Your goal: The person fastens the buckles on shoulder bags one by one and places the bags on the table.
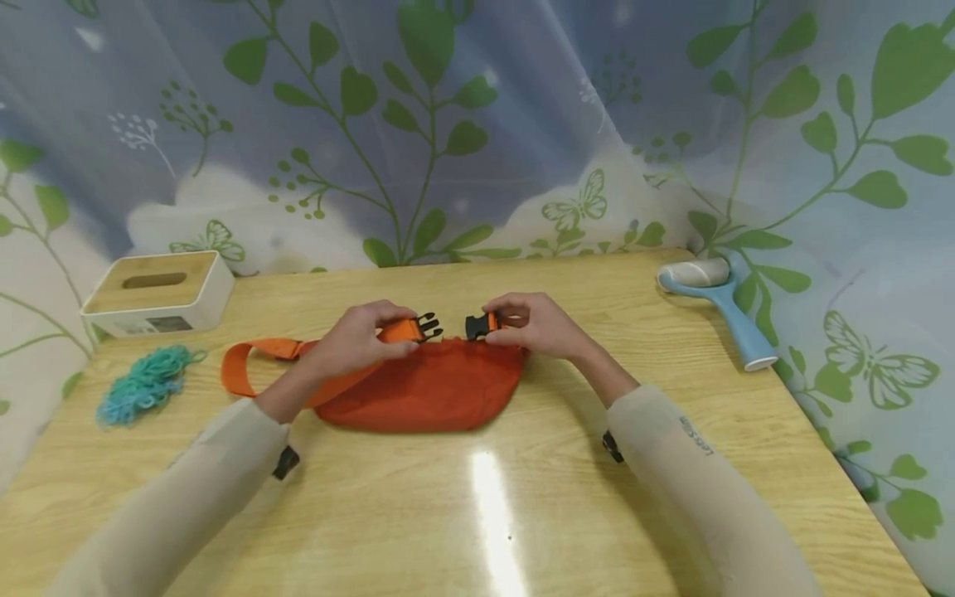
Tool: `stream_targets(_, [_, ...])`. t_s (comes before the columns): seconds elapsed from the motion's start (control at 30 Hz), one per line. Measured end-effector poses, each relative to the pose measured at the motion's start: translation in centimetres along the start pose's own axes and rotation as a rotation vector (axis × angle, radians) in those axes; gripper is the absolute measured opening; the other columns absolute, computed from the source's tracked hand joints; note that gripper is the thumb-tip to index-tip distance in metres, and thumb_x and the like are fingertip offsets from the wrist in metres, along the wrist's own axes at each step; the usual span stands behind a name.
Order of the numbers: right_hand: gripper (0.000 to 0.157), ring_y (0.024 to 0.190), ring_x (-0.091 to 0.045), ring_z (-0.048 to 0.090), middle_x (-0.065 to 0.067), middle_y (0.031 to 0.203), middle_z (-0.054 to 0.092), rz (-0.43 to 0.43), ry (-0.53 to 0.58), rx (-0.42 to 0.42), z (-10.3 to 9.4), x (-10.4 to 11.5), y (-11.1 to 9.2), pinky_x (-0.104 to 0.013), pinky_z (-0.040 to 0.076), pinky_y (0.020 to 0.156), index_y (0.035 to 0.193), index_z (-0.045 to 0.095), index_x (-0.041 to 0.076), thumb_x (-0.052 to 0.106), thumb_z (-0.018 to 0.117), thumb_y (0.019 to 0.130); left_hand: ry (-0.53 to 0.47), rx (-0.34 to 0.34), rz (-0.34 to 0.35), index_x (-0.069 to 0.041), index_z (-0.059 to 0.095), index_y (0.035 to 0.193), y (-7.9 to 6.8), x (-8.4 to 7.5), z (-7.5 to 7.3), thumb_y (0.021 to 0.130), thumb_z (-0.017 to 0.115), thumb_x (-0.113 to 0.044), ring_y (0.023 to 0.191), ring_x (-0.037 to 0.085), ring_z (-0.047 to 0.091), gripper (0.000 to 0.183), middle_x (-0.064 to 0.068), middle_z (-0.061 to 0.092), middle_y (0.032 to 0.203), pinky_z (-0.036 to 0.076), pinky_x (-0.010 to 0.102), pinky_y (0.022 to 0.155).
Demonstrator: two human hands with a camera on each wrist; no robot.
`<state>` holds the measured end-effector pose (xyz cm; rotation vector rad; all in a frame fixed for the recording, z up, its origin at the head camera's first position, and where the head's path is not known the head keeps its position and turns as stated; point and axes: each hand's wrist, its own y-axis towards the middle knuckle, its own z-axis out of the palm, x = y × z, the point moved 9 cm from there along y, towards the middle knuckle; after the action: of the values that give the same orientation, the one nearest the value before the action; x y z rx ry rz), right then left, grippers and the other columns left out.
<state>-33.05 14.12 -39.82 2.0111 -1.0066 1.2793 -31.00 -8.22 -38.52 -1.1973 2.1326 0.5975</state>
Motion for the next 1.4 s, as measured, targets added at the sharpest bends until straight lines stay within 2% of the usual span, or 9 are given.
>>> stream_targets(0.33, [0.051, 0.132, -0.039, 0.053, -0.026, 0.139, 0.057, -0.009, 0.002, 0.003, 0.1, 0.2, 0.0, -0.047, 0.045, 0.106, 0.134, 0.058, -0.010, 0.003, 0.077, 0.090, 0.032, 0.027, 0.023, -0.002, 0.066, 0.132, 0.3, -0.3, 0.7, 0.089, 0.078, -0.024, 0.089, 0.022, 0.059, 0.050, 0.011, 0.065, 0.116, 0.052, 0.033, 0.074])
stream_targets(0.67, [0.051, 0.132, -0.039, 0.053, -0.025, 0.139, 0.056, -0.006, 0.008, 0.009, 0.1, -0.1, 0.0, -0.047, 0.045, 0.106, 0.135, 0.057, -0.010, 0.005, 0.077, 0.090, 0.039, 0.043, 0.016, -0.003, 0.064, 0.135, 0.6, -0.7, 1.0, 0.089, 0.077, -0.022, 0.084, 0.021, 0.055, 0.051, 0.009, 0.064, 0.114, 0.049, 0.031, 0.067])
stream_targets(1.0, [0.051, 0.133, -0.039, 0.052, -0.022, 0.139, 0.058, -0.004, 0.001, 0.001, 0.2, 0.1, -0.1, -0.048, 0.044, 0.107, 0.135, 0.059, -0.009, 0.005, 0.078, 0.089, 0.013, 0.066, -0.012, -0.004, 0.061, 0.139, 0.8, -0.7, 1.5, 0.092, 0.076, -0.023, 0.084, 0.022, 0.055, 0.054, 0.007, 0.063, 0.115, 0.048, 0.033, 0.067])
stream_targets(1.4, [0.050, 0.133, -0.038, 0.052, -0.022, 0.140, 0.057, -0.015, 0.017, 0.004, 0.2, 0.5, -0.2, -0.048, 0.044, 0.107, 0.135, 0.059, -0.007, 0.004, 0.078, 0.089, -0.008, 0.084, -0.011, -0.007, 0.063, 0.138, 1.1, -1.0, 2.2, 0.091, 0.077, -0.023, 0.086, 0.021, 0.055, 0.053, 0.005, 0.064, 0.113, 0.049, 0.033, 0.070])
